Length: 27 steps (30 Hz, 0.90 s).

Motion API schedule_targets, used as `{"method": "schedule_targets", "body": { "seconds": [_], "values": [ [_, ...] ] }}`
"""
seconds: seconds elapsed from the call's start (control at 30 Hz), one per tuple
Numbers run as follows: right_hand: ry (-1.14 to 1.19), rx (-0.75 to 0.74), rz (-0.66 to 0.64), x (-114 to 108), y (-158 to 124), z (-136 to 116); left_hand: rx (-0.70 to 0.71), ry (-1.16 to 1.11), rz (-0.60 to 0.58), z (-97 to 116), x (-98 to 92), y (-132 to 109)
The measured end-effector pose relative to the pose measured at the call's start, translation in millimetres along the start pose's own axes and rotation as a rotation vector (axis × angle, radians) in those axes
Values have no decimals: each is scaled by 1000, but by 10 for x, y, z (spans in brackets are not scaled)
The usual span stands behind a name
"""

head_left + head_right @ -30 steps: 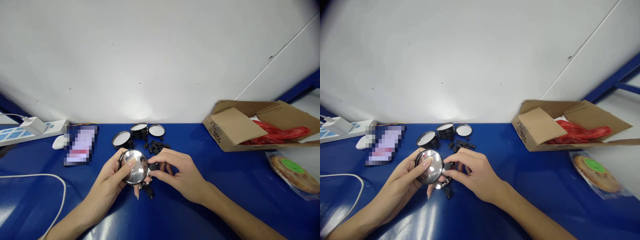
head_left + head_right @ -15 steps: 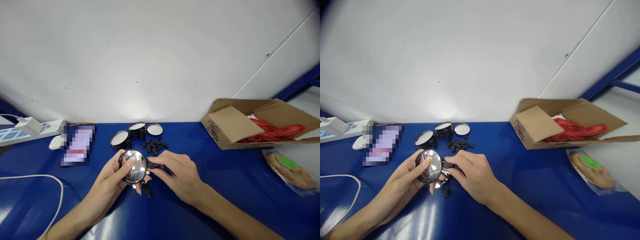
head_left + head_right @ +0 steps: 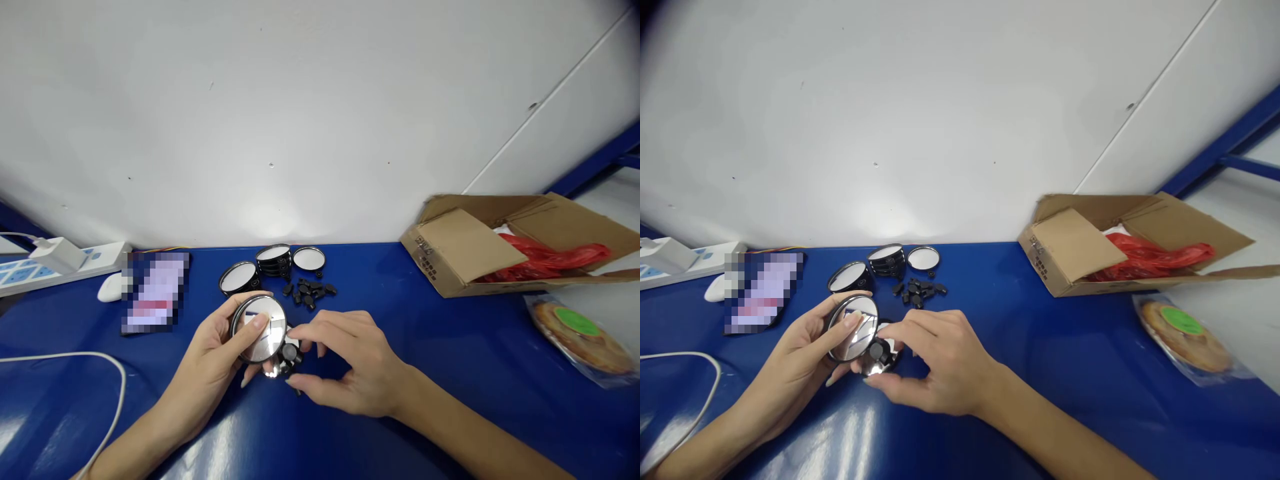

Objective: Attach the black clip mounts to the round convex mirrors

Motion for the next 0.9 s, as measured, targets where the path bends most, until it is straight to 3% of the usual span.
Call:
{"method": "schedule_targets", "body": {
  "seconds": [0.1, 0.27, 0.33, 0.43, 0.63, 0.77, 0.9],
  "values": [
    [165, 153, -28, -12, 13, 60, -50, 13, 23, -8, -17, -15],
    [499, 705, -156, 157, -56, 287, -43, 134, 13, 39, 39, -75],
    [648, 834, -224, 257, -93, 305, -35, 152, 0, 38, 73, -95],
    [799, 883, -294, 350, -103, 302, -39, 205, -8, -3, 68, -94],
    [754, 893, -165, 123, -17, 578, 191, 369, 53, 34, -98, -34],
    [624, 982, -270, -66, -5, 763, 249, 814, 107, 57, -156, -57],
    [577, 1066, -388, -119, -49, 820, 258, 979, 32, 22, -92, -84]
  ]
}}
Point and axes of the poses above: each hand's wrist, its own y-axis towards the middle knuckle, its own x-axis out of the palm, z = x × y, the point moved 6 cm from there along y, towards the middle knuckle, and after that the axes turned 6 degrees about x, right-handed, at the moved point
